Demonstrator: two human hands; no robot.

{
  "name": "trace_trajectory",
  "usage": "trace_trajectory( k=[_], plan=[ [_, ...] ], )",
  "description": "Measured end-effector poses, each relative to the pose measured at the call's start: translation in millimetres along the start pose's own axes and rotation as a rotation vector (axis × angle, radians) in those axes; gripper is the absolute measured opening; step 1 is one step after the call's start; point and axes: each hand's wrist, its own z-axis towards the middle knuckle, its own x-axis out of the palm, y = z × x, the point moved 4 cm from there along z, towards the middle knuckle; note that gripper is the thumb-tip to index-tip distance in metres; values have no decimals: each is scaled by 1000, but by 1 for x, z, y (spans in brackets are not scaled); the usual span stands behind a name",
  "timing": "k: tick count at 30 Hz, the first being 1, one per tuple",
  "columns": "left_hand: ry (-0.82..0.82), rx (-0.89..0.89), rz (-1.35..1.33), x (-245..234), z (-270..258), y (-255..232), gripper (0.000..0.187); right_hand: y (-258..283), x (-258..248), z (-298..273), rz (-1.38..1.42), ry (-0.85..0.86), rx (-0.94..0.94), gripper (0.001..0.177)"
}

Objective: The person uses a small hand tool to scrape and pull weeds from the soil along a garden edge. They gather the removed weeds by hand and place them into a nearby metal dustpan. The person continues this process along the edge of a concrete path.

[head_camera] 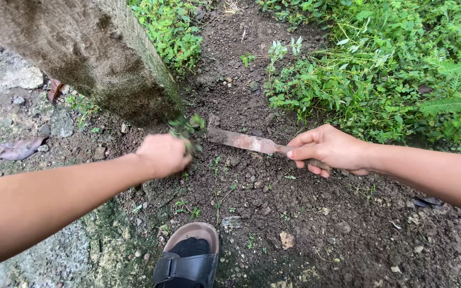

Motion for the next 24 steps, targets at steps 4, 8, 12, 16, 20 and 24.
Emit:
trace_trajectory(
  k=[4, 8, 12, 16, 20, 24],
  plan=[
    [-150, 442, -20, -3, -36, -39, 31, -2, 0, -3, 79, 35, 29, 29],
    [-246, 250, -128, -10, -32, -23, 30, 2, 4, 3, 83, 47, 29, 27],
    [-275, -81, -56, -7, -16, 13, 33, 7, 9, 8, 61, 28, 32, 27],
    [-289, -159, -61, 6, -4, 24, 30, 8, 11, 7, 56, 23, 41, 26],
    [-324, -219, -58, 13, 15, 27, 24, 4, 9, 5, 42, 36, 29, 27],
    [-449, -185, -58, 11, 19, 24, 21, 3, 12, 7, 46, 35, 23, 27]
  ],
)
